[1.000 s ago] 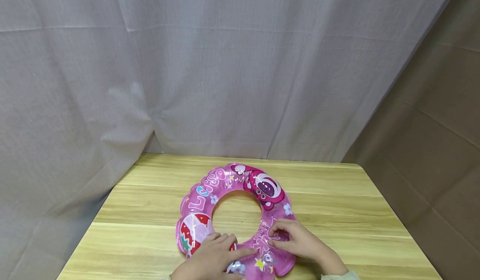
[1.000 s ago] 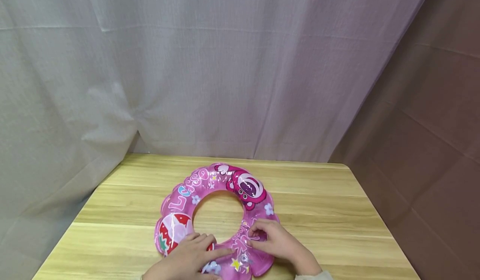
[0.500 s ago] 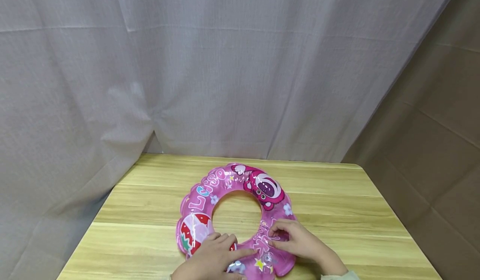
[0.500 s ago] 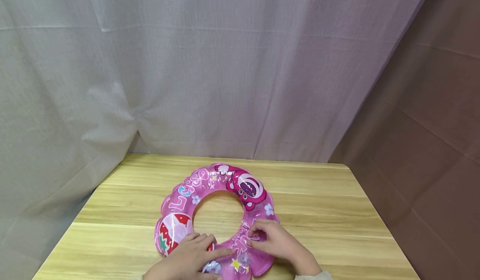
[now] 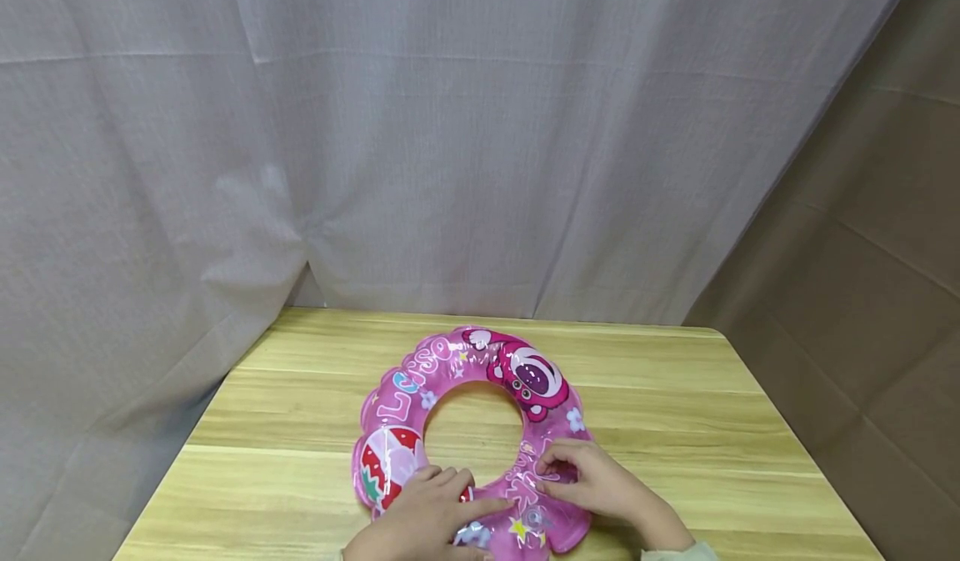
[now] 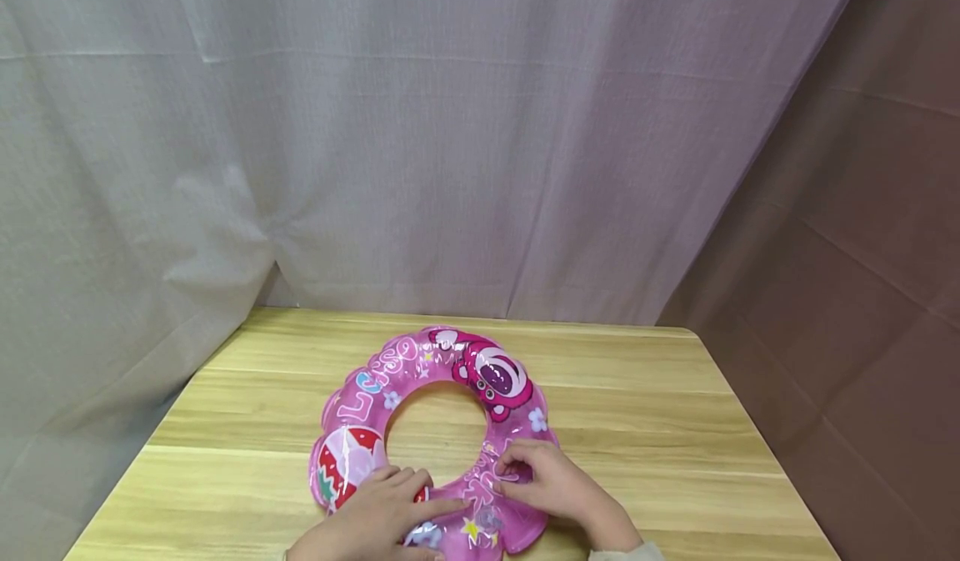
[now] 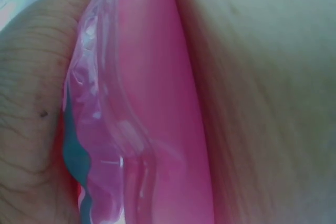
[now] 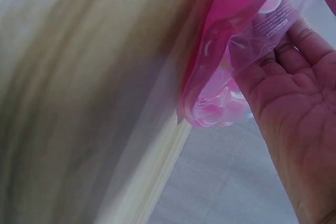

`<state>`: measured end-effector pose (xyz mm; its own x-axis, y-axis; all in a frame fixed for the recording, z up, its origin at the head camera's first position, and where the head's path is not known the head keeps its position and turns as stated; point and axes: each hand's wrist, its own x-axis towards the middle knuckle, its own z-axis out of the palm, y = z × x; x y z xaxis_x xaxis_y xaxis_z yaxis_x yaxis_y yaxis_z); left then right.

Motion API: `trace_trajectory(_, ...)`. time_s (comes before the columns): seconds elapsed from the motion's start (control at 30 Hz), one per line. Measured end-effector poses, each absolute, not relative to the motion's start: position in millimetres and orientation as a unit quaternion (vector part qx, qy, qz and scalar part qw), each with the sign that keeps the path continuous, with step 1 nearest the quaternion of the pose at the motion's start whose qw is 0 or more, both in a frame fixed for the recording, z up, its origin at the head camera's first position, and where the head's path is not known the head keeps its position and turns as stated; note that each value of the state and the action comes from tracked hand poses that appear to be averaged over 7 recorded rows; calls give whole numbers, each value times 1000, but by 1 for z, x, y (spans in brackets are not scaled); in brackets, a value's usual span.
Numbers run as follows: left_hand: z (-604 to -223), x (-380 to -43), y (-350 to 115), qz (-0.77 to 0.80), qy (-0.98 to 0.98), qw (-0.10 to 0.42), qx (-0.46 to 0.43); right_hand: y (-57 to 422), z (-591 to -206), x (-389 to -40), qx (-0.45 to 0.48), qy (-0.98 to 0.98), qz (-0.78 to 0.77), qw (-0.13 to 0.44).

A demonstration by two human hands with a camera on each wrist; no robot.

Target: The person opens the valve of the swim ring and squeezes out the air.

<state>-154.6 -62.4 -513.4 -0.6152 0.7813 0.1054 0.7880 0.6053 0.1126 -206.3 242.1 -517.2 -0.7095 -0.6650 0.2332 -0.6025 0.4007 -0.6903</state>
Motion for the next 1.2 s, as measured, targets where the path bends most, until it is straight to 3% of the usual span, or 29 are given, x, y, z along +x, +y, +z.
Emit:
trace_trajectory(0.27, -514, -156, -61, -85, -901, -19, -425, 244, -519, -207, -379, 843, -380, 35)
trace_trajectory(1.2, -510, -155, -60, -88, -906, -49, -412, 243, -519, -208, -380, 840, -384, 49)
